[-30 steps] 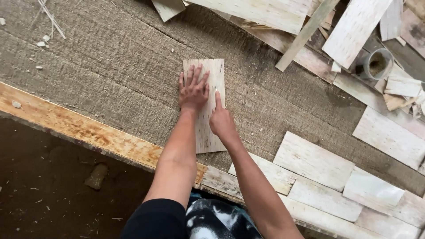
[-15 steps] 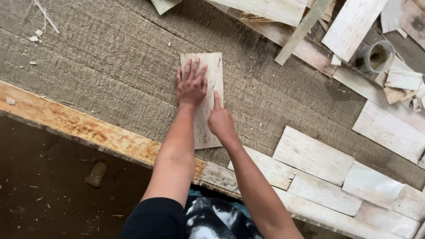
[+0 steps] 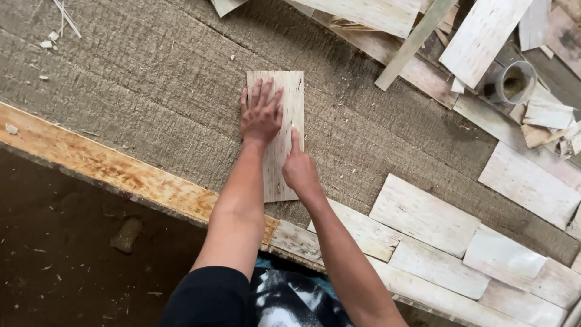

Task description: Measuring, cutting thin wood strips with a utility knife, and fitting them onto a larger wooden surface to create a pattern.

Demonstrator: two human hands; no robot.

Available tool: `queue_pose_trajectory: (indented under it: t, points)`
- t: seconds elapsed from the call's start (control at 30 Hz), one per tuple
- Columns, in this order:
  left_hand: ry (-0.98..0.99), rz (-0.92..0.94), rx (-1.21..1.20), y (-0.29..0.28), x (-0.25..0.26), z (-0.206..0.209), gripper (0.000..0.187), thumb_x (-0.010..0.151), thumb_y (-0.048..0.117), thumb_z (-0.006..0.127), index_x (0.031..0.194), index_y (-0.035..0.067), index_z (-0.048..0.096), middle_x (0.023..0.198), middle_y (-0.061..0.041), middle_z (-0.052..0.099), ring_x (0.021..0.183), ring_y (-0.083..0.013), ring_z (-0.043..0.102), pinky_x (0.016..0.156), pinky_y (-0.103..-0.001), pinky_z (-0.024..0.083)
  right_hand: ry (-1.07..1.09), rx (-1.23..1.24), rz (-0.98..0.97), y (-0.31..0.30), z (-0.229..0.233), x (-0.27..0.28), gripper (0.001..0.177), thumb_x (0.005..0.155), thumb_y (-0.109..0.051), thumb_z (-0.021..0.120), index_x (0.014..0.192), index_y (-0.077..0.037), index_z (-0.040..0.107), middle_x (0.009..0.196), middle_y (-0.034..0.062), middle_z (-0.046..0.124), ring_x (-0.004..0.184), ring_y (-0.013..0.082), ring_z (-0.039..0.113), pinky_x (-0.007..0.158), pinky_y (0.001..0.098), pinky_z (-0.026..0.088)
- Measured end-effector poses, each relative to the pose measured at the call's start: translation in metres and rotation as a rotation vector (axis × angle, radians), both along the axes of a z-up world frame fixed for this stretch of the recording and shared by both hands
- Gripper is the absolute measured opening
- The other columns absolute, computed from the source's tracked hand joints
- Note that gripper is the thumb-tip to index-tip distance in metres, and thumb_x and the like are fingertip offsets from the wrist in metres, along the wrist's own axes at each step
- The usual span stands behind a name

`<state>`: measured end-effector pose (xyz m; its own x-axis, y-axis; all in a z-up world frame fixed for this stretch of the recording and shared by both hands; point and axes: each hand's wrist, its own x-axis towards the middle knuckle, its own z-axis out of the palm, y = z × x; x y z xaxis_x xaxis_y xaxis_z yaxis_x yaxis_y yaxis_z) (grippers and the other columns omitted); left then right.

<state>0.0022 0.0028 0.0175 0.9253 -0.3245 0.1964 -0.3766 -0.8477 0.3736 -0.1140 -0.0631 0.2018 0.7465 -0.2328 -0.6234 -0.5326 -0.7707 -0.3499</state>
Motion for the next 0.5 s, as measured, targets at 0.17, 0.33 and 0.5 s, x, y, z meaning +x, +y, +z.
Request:
queue_pose_trajectory:
  t: [0.17, 0.33, 0.5]
  points:
    - [-0.048, -0.004, 0.003, -0.001, 0.0, -0.008, 0.041, 0.099, 0.041, 0.059, 0.139, 0.035, 0.064, 0.16, 0.004, 0.043, 0.151, -0.021, 0.031, 0.123, -0.056, 0.022, 0.035, -0.027, 0.004, -0.008, -0.011, 0.0, 0.066, 0.103, -0.022, 0.036, 0.165, -0.023, 0.011, 0.106, 0.0318, 0.069, 0.105, 0.0515, 0.069, 0.085, 0.058, 0.057]
    - [-0.2, -0.067, 0.048, 0.0, 0.0, -0.032, 0.026, 0.096, 0.043, 0.067, 0.122, 0.036, 0.066, 0.139, 0.004, 0.05, 0.145, -0.0236, 0.037, 0.117, -0.063, 0.028, 0.062, -0.012, -0.021, -0.005, -0.002, 0.002, 0.063, 0.104, -0.028, 0.029, 0.165, -0.025, 0.012, 0.115, 0.0312, 0.067, 0.113, 0.0514, 0.066, 0.092, 0.0577, 0.055]
    - [0.033, -0.005, 0.144, -0.008, -0.028, 0.024, 0.027, 0.102, 0.028, 0.06, 0.128, 0.033, 0.065, 0.155, 0.003, 0.047, 0.154, -0.0224, 0.025, 0.118, -0.072, 0.02, 0.07, -0.064, 0.029, -0.001, -0.009, 0.002, 0.064, 0.105, -0.024, 0.029, 0.166, -0.024, 0.01, 0.116, 0.0278, 0.068, 0.113, 0.0481, 0.067, 0.091, 0.0555, 0.056]
